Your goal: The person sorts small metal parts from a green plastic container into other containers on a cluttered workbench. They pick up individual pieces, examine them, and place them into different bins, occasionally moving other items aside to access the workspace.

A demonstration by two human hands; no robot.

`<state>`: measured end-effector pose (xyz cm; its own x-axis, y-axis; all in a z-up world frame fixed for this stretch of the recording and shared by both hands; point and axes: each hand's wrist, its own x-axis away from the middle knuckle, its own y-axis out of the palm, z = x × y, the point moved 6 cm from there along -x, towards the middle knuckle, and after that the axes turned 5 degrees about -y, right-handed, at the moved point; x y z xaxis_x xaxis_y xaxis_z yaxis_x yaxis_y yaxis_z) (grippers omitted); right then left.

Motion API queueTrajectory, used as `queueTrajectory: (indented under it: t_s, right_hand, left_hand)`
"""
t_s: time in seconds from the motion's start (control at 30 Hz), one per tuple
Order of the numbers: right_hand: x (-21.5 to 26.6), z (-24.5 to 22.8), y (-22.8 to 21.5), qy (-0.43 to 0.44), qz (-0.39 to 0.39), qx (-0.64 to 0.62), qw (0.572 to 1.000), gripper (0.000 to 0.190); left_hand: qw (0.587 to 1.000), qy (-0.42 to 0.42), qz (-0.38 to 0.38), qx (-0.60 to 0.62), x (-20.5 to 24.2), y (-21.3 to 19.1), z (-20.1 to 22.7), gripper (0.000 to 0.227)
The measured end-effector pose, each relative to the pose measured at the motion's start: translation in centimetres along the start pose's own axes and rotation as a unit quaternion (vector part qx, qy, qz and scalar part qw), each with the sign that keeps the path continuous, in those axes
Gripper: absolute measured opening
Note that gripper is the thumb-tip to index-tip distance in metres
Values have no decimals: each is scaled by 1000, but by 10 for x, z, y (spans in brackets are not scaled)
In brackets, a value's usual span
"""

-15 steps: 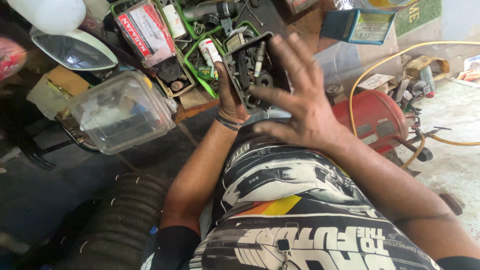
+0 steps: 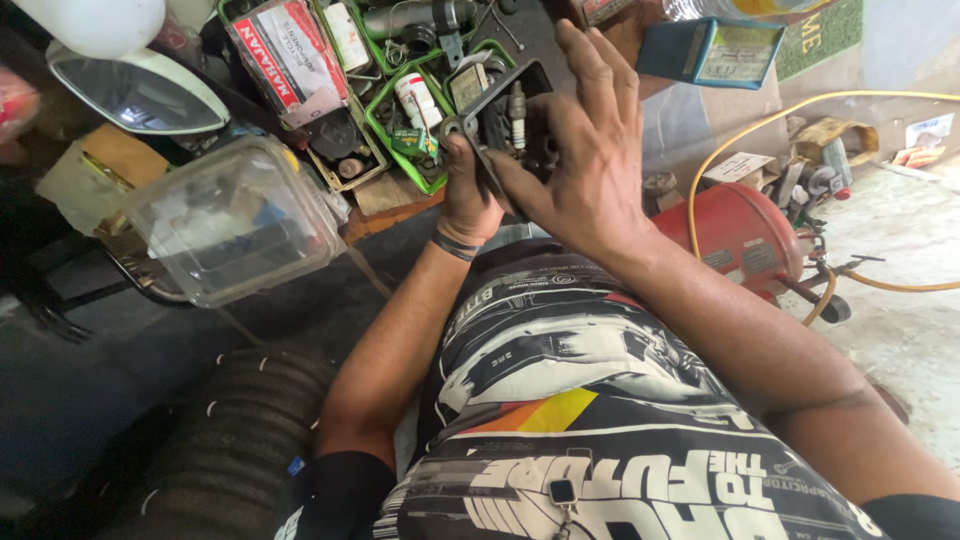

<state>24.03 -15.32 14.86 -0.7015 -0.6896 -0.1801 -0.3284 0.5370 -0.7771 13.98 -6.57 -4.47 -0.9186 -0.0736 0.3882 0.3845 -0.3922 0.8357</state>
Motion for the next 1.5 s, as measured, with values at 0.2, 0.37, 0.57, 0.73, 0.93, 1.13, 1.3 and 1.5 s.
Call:
queueTrajectory:
  t_s: [0.2,0.37,0.57,0.73,0.93,1.13,1.3,1.5]
  right_hand:
    - [-3,-5,22,55,-50,-88,993,29]
    - [-5,-8,21,25,-58,-80,995,51]
    - [-11,-8,30,26,-43,-172,984,36]
    - [-9,-13,26,24,-29,-182,983,23]
    - [0,61,12,226,99,-495,833,6]
    - [19,118,63,259,50,-374,889,12]
    - [16,90,92,121,-6,-159,980,14]
    - [18,32,68,209,-151,-445,857,37]
  left_hand:
    - [999,26,25,5,7,7,22,90]
    - [999,23,40,17,9,5,25,90]
    - [999,27,26,26,5,-18,28,88]
    - [997,45,33,53,8,-25,32,78]
    - [991,26,27,127,19,-7,60,93]
    - [989,26,-38,140,39,-7,102,105]
    - [988,2,-89,124,38,-13,87,105]
    - [993,29,81,78,28,-43,60,93]
